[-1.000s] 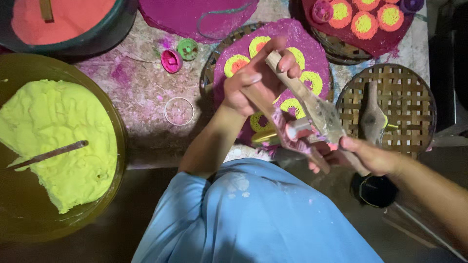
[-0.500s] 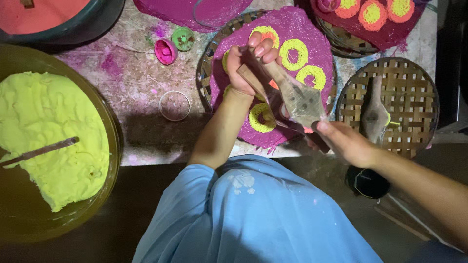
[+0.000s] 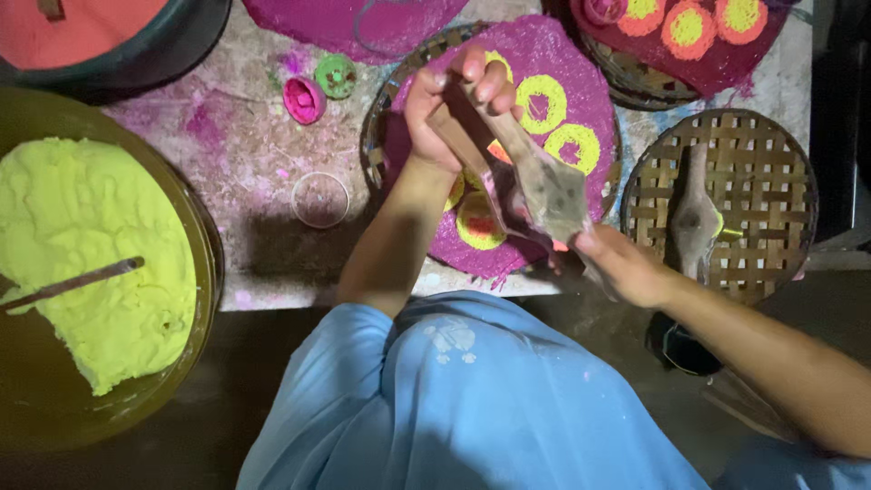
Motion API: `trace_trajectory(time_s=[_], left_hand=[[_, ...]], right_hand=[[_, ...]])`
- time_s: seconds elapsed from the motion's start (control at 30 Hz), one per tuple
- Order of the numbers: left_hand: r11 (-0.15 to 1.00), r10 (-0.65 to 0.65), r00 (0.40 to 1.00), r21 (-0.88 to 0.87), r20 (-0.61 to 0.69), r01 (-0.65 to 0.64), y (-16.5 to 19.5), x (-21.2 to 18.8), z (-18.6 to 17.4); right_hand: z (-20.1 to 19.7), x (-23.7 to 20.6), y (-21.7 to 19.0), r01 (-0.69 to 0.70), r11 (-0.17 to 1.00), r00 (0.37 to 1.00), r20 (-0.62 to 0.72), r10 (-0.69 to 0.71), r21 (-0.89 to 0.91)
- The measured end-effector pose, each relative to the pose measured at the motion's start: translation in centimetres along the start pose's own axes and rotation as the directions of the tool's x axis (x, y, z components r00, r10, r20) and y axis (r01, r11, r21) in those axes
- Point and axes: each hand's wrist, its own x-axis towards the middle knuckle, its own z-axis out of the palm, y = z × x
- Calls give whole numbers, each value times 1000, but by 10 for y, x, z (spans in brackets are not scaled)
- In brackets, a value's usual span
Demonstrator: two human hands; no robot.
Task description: The person uses a wooden hand press to stamp rings of yellow and orange dyed powder onto round pink trays, refilling the press from bowls of colored powder and arranging finished rings. They fill a tray with rings, then move the filled tray aside and continue pressing more rings.
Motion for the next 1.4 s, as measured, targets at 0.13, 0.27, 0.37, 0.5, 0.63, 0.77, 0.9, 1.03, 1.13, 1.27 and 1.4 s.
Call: trace_trajectory(time_s=[0.13, 0.27, 0.37, 0.5, 0.63, 0.77, 0.9, 1.03, 1.13, 1.27, 1.4], left_hand=[[990, -54, 997, 128, -50, 60, -8, 16, 31], [998, -55, 996, -14, -74, 54, -52, 33, 20], [988, 9, 999, -154, -43, -16, -81, 37, -12], [976, 41, 998, -210, -41, -48, -92, 32, -53], [987, -25, 998, -163, -61, 15, -84, 23, -74], [991, -16, 991, -136, -133, -2, -90, 22, -77], [990, 28, 994, -134, -107, -42, -90, 38, -64], [994, -91, 996, -65, -22, 90, -64, 59, -37], [993, -118, 992, -7, -52, 118, -60, 80, -21], [994, -61, 997, -96, -46, 57, -79, 106, -32], [988, 52, 998, -150, 43, -45, -93, 117, -73]], right_hand=[[-32, -42, -3, -79, 967, 987, 158, 41, 240], [-63, -78, 10, -279, 924, 957, -11, 292, 261], [-68, -78, 25, -344, 924, 908, -194, 372, 165], [-55, -57, 31, -351, 930, 883, -369, 290, -109], [-39, -45, 27, -236, 954, 919, -362, 157, -185], [-46, -47, 25, -269, 955, 927, -302, 221, -126], [-56, -39, 28, -311, 926, 908, -355, 223, -214], [-60, -29, 26, 25, 1000, 978, -209, -22, 11], [-85, -47, 16, -109, 944, 988, -70, 137, 313], [-121, -56, 10, -145, 982, 959, -226, 168, 117], [-127, -36, 8, -251, 951, 885, -441, 149, -183]])
